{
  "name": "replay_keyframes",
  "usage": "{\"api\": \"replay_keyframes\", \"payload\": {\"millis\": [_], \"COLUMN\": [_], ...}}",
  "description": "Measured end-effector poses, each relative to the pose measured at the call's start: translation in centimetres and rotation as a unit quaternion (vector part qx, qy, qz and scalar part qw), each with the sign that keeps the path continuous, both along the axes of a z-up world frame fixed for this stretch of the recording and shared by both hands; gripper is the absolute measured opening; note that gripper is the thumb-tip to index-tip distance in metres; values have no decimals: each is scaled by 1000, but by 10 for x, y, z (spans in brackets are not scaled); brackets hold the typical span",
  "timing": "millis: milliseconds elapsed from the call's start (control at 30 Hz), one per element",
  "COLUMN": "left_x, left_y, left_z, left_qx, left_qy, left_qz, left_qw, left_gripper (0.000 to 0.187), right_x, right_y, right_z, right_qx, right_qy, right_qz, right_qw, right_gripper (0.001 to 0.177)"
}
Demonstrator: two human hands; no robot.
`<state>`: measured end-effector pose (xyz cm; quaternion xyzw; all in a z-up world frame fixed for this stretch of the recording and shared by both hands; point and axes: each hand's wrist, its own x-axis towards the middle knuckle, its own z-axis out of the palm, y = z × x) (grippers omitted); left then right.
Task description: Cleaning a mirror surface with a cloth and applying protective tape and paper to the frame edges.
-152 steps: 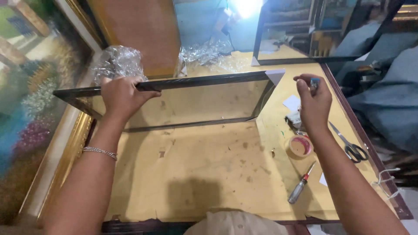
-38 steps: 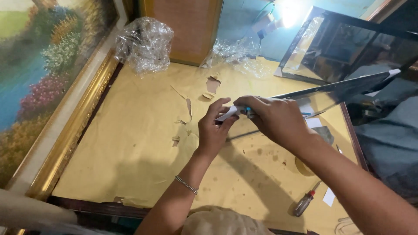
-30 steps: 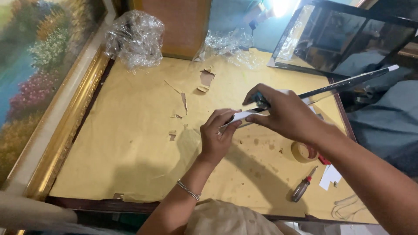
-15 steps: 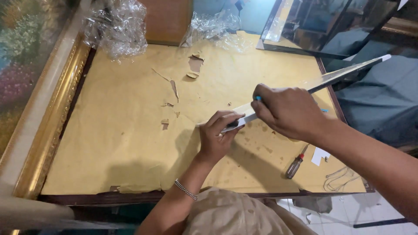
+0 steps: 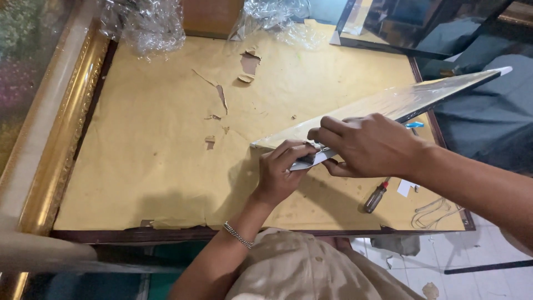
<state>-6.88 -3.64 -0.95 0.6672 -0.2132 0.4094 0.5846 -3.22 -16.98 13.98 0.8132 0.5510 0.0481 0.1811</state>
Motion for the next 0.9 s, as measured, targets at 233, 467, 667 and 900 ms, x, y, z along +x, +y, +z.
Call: {"api": "replay_keyframes", "payload": {"millis": [233, 467, 667, 900], "left_x": [-2, -3, 10, 50], "left_y": [-2, -3, 4, 15], "left_z": [-1, 6, 15, 23], "left_qx": [17, -33, -79, -241], "left_qy": [7, 7, 27, 46], "left_qz": [17, 20, 1, 3], "left_qw": [1000, 999, 996, 969], "left_gripper": [13, 13, 15, 20], "right_x": [14, 24, 32, 76], "right_y": [-13, -18, -3, 19], "right_z": [-17, -29, -9, -6], "right_qx": [-29, -37, 85, 283], "right_qy": [-15, -58, 37, 130], "right_qz": [47, 96, 27, -115], "right_qw": [998, 993, 995, 943], "right_gripper": [30, 32, 33, 25]}}
